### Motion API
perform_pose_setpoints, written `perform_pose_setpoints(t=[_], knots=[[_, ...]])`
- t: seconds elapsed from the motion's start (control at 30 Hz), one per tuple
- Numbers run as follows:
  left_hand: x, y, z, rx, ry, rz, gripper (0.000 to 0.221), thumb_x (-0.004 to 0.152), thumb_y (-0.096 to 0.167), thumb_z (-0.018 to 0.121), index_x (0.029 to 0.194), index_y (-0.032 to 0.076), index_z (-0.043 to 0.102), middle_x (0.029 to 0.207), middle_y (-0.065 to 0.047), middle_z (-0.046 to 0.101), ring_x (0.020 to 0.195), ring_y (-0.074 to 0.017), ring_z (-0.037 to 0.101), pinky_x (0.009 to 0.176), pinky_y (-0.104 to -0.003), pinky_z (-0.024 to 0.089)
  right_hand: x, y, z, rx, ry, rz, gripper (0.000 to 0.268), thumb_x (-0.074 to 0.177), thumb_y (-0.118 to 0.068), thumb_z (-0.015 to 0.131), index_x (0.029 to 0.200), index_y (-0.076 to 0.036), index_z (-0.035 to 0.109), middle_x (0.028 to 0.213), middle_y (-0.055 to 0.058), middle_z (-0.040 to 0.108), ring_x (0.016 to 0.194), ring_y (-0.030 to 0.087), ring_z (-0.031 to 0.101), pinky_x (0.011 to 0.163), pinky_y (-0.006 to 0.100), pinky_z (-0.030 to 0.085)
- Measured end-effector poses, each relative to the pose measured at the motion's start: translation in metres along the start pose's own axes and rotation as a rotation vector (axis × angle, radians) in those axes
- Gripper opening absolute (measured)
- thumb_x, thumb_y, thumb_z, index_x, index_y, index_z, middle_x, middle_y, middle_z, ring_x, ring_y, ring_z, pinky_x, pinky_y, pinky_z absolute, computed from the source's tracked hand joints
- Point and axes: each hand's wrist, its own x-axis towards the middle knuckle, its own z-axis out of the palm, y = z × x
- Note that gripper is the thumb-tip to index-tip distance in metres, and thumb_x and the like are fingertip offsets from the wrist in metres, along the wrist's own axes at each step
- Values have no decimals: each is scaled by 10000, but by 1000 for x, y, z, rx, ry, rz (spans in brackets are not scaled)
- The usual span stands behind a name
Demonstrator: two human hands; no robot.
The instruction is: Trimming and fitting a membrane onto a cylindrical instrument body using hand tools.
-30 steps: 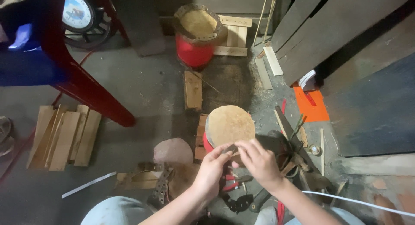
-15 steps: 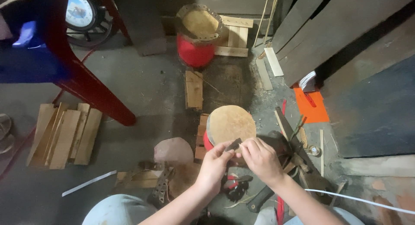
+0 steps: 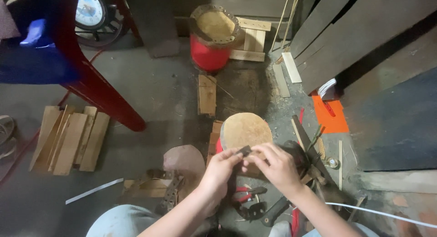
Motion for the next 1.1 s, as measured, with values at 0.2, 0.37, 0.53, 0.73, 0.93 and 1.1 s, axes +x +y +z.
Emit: perform_pose_setpoints(t=[0.2, 0.37, 0.53, 0.73, 0.93, 1.1], knots=[[8, 53, 3, 20, 279, 132, 388, 958, 77, 635, 1323, -52, 661, 793, -162, 718, 619, -176, 704, 579, -294, 597, 9, 20, -22, 244, -66, 566, 270, 939, -204, 740, 1174, -70, 738, 1041, 158, 752, 937, 327, 768, 781, 420, 626], [19, 65, -3, -36, 371, 76, 355, 959, 158, 665, 1294, 43, 693, 911, -144, 729, 735, -166, 699, 716, -266, 580, -1, 25, -13, 559, -245, 881, 386, 1032, -281, 593, 1354, -79, 661, 1176, 191, 741, 1107, 320, 703, 930, 455, 566], [22, 70, -9, -187, 266, 88, 312, 1042, 139, 513, 1297, 36, 661, 923, -92, 650, 780, -155, 580, 725, -274, 483, 4, 12, -21, 654, -398, 1171, 471, 977, -345, 531, 1382, -151, 672, 1253, 22, 752, 593, 70, 420, 456, 203, 307], [13, 85, 4, 119, 310, -6, 327, 1068, 134, 469, 1290, 23, 682, 1113, -110, 678, 993, -164, 606, 905, -311, 456, -18, 48, -12, 987, -227, 1145, 99, 938, 15, 700, 1035, 28, 719, 833, 92, 657, 490, 75, 393, 396, 192, 229], [49, 71, -20, 561, 287, 28, 331, 978, 132, 581, 1256, 58, 746, 1086, -48, 757, 908, -126, 634, 790, -242, 483, -21, 55, -14, 963, -190, 1181, 130, 937, -17, 714, 1044, 48, 752, 771, 84, 625, 505, 93, 416, 404, 200, 238], [74, 59, -32, 995, 294, 262, 282, 932, 207, 659, 1165, 106, 781, 978, -52, 665, 857, -159, 629, 777, -274, 524, -21, 62, -11, 775, -187, 1154, 266, 922, -12, 707, 1179, 18, 764, 764, 108, 657, 594, 138, 514, 469, 243, 367]])
